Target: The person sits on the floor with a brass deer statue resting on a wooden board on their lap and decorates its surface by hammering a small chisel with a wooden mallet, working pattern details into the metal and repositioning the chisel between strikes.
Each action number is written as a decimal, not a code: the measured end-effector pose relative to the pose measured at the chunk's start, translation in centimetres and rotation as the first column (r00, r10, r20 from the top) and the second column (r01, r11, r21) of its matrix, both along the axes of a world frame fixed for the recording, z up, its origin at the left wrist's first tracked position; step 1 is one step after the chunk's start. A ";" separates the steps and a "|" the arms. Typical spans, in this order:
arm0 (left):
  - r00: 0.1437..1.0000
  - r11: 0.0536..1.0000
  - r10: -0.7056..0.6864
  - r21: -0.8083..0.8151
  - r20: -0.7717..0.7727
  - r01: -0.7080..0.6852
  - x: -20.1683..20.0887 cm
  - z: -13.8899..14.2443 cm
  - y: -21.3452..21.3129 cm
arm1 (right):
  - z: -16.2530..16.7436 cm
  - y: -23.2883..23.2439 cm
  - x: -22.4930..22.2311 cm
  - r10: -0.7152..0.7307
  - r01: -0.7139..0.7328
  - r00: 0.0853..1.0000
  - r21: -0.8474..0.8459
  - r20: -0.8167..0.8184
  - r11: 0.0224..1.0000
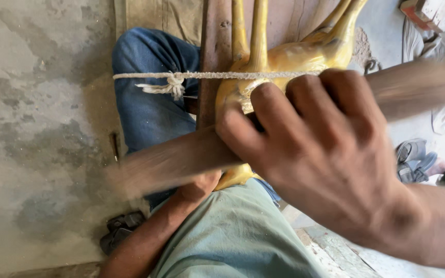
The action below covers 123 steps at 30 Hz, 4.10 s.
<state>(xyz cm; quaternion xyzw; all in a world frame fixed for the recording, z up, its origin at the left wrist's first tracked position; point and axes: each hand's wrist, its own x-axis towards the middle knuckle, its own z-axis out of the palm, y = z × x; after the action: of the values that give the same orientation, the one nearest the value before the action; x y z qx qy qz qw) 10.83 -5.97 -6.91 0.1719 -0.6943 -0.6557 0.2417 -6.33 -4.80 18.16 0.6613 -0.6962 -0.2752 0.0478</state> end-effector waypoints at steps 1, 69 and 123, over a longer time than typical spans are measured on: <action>1.000 1.000 -0.021 0.015 0.017 0.020 -0.1 0.0 0.0 | 0.1 0.6 -0.2 0.014 -0.014 0.999 0.004 -0.048 1.000; 0.845 0.768 -0.343 -0.396 0.410 0.504 -12.6 9.5 3.1 | -6.6 24.0 -6.9 -0.501 0.862 0.505 -0.382 0.703 0.334; 0.573 0.446 -0.727 -0.373 0.378 0.813 -13.4 9.5 2.0 | -11.9 28.8 3.1 -0.387 0.958 0.169 -0.243 0.907 -0.153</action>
<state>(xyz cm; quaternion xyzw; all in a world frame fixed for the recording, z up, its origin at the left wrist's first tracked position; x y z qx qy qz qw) -2.56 -4.01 2.63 -0.1810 -0.8589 -0.4676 -0.1048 -3.24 24.00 6.24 0.0401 -0.9369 0.3472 -0.0049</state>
